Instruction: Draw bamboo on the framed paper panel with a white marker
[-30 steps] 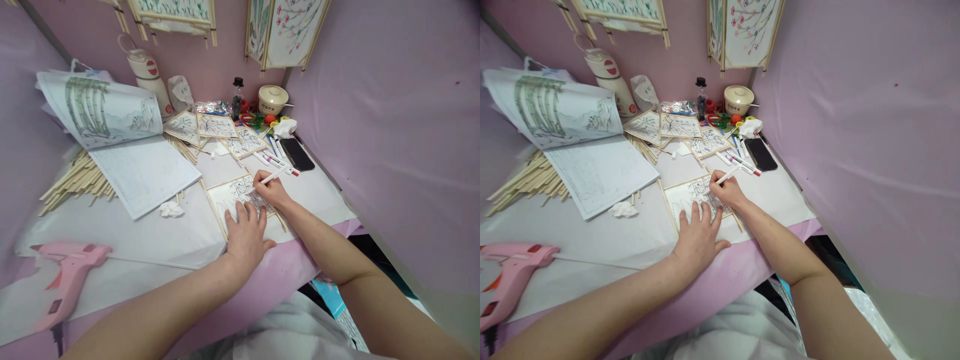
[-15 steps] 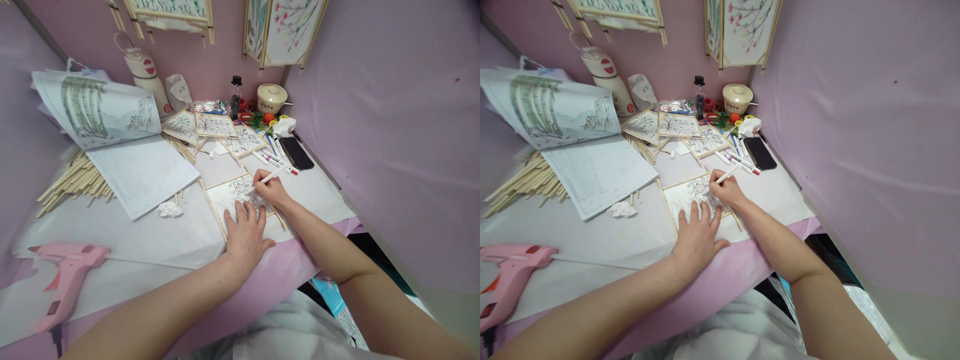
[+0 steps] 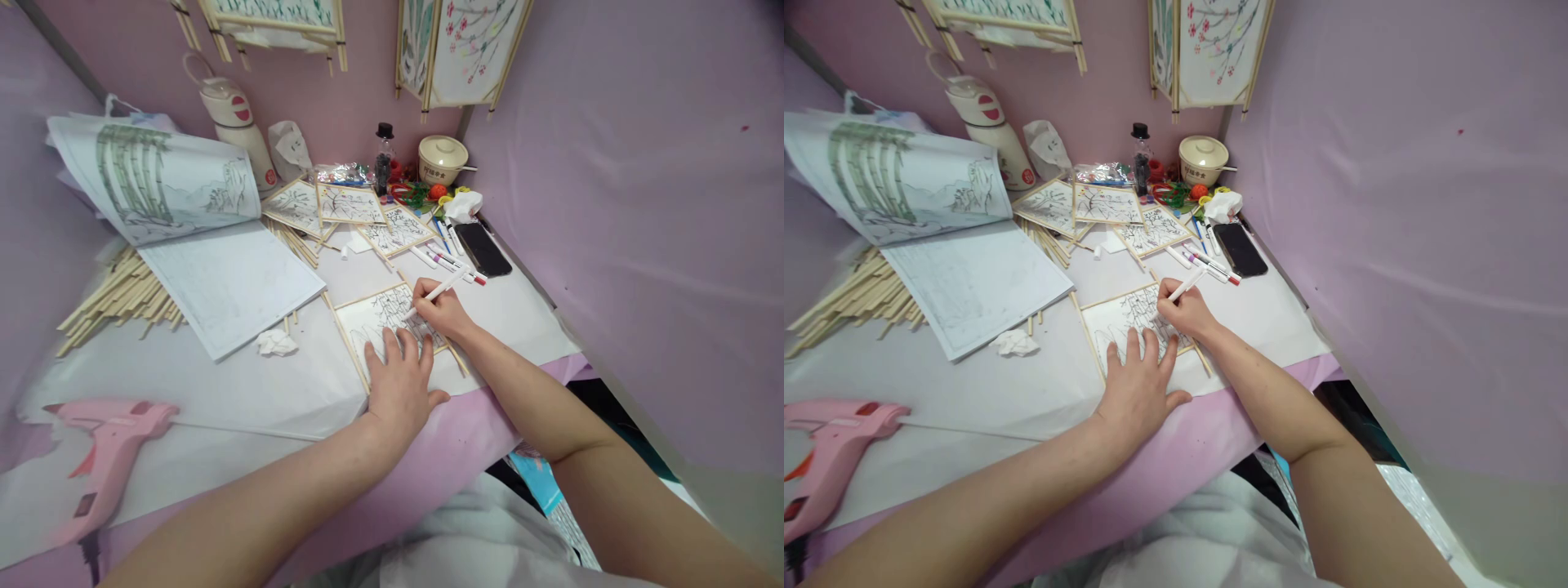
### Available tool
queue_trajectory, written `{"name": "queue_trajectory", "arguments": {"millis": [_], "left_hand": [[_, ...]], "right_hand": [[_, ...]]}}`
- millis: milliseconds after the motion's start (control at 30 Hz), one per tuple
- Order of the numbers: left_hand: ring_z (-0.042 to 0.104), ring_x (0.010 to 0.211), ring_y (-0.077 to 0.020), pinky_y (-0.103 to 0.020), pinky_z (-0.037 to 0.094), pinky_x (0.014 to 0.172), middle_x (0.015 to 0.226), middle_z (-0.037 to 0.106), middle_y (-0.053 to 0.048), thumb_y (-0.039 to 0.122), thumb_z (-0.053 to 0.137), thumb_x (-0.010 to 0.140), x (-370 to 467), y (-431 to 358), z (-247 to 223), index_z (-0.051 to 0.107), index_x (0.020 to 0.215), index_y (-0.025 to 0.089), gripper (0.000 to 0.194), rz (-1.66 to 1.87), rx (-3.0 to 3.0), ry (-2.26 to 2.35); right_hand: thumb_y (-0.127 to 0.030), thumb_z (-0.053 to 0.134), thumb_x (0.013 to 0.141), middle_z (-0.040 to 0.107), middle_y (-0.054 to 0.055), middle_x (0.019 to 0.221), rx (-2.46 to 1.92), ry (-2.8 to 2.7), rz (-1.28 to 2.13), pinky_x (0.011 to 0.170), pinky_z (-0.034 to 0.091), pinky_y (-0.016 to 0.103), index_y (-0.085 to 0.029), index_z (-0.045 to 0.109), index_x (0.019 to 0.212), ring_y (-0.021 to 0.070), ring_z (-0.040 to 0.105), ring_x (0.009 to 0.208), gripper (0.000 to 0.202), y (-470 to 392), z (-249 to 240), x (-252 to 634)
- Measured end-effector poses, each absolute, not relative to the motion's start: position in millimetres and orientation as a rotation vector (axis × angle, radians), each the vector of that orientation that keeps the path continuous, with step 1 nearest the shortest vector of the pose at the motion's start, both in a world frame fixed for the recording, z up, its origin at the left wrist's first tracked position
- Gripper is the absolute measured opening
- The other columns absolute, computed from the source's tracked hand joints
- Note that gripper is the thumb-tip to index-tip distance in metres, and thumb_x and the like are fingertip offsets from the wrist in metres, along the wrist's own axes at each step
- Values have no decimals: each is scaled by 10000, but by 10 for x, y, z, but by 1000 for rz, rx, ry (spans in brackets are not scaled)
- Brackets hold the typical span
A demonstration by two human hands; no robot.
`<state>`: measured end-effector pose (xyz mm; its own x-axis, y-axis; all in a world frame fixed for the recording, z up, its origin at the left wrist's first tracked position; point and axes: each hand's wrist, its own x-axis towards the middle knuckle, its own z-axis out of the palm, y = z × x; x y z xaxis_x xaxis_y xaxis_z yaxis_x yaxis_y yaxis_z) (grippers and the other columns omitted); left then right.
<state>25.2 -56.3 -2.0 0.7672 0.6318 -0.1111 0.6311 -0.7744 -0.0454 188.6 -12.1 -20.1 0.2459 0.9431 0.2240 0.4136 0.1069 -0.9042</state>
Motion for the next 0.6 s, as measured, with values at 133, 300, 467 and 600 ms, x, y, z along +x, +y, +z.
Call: {"name": "queue_trajectory", "arguments": {"millis": [133, 300, 467, 600], "left_hand": [[275, 1395, -464, -684, 283, 1056, 1503, 361, -233, 714, 528, 817, 252, -563, -13, 319, 1517, 208, 888, 197, -2942, -1044], [271, 1396, -467, -684, 277, 1060, 1505, 357, -234, 716, 528, 816, 251, -566, -22, 313, 1519, 205, 895, 197, -2938, -1042], [273, 1394, -473, -688, 276, 1056, 1502, 359, -242, 706, 538, 817, 247, -569, -21, 321, 1516, 196, 892, 170, -2944, -1040], [269, 1398, -473, -691, 272, 1058, 1508, 354, -244, 701, 543, 817, 249, -571, -13, 320, 1517, 195, 892, 187, -2953, -1047]], "right_hand": [[-176, 489, 672, 419, -49, 542, -1465, -1352, 649, 522, 311, 262, -209, 460, 580, 112, 386, 544, 102, -118, -204, 1895], [-174, 487, 676, 425, -52, 551, -1442, -1350, 642, 529, 308, 263, -208, 466, 593, 111, 382, 548, 92, -117, -209, 1900], [-155, 487, 673, 411, -56, 544, -1419, -1366, 670, 520, 295, 259, -203, 458, 584, 105, 368, 547, 105, -125, -205, 1902], [-154, 487, 681, 426, -55, 557, -1412, -1349, 660, 526, 308, 255, -198, 474, 597, 103, 388, 550, 95, -121, -209, 1906]]}}
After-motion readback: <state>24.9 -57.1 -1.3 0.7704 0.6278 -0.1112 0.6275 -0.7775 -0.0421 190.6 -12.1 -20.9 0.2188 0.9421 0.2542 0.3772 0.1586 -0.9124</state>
